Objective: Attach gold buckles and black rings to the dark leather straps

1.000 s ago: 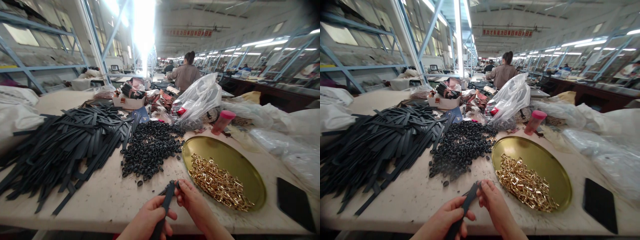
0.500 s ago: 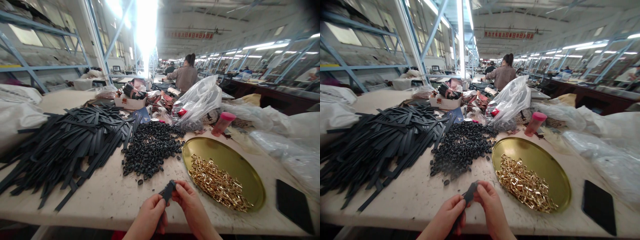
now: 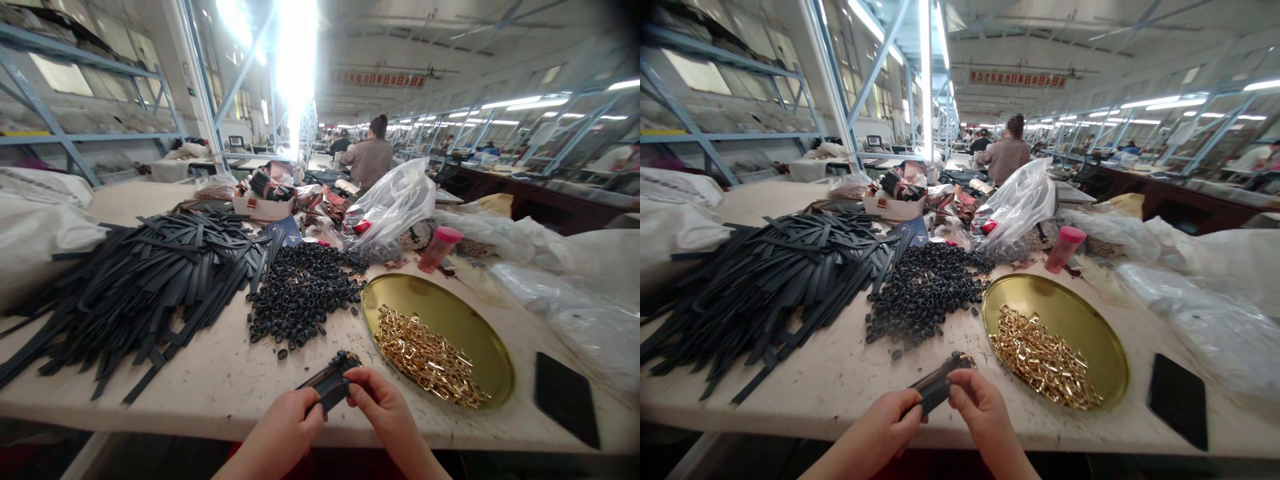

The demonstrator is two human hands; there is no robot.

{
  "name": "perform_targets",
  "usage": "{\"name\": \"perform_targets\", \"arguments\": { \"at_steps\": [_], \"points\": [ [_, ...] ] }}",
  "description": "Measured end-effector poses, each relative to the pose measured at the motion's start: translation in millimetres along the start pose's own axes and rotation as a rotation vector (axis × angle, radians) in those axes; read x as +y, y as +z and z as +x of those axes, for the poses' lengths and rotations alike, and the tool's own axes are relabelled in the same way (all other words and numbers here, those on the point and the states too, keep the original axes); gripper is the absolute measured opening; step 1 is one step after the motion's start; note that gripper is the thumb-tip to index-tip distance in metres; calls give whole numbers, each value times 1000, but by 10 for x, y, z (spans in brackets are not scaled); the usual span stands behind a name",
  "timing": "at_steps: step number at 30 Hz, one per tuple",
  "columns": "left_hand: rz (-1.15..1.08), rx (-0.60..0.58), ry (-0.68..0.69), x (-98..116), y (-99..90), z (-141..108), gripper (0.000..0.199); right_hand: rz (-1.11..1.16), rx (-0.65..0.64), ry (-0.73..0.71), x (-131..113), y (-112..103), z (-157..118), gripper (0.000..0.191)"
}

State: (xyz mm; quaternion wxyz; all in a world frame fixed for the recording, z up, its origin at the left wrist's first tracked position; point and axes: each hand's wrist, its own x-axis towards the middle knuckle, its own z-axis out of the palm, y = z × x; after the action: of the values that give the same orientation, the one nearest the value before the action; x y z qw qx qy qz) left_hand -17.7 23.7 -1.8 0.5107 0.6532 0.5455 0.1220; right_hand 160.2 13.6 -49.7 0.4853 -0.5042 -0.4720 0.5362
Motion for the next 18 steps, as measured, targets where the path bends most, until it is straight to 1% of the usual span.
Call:
{"name": "perform_targets", "arguments": {
  "at_steps": [3,5,7,9,11,12,13,15,16,17,18],
  "points": [
    [-31,-58,-29,-19,-2,-30,24,-93,-22,-50,-18,-18,-53,21],
    [-30,-44,16,-23,19,-51,26,-101,-34,-61,-2,-4,-86,20],
    [12,10,99,0,53,-75,28,-16,-71,-25,22,35,-120,21],
    [61,51,170,47,99,-95,30,125,-112,44,30,80,-148,24],
    [88,72,202,89,146,-105,32,248,-129,123,4,104,-160,29],
    [82,62,197,96,168,-104,33,287,-124,156,-21,101,-157,31],
    [63,23,185,89,185,-97,31,311,-107,179,-49,89,-149,32],
    [-2,-117,148,29,210,-64,29,324,-63,193,-94,53,-120,31],
    [-44,-189,142,-19,217,-37,33,323,-43,183,-99,41,-103,29],
    [-74,-219,151,-73,223,-3,40,325,-32,165,-88,43,-87,29],
    [-108,-179,169,-125,228,35,45,330,-44,149,-59,63,-72,30]
  ]
}}
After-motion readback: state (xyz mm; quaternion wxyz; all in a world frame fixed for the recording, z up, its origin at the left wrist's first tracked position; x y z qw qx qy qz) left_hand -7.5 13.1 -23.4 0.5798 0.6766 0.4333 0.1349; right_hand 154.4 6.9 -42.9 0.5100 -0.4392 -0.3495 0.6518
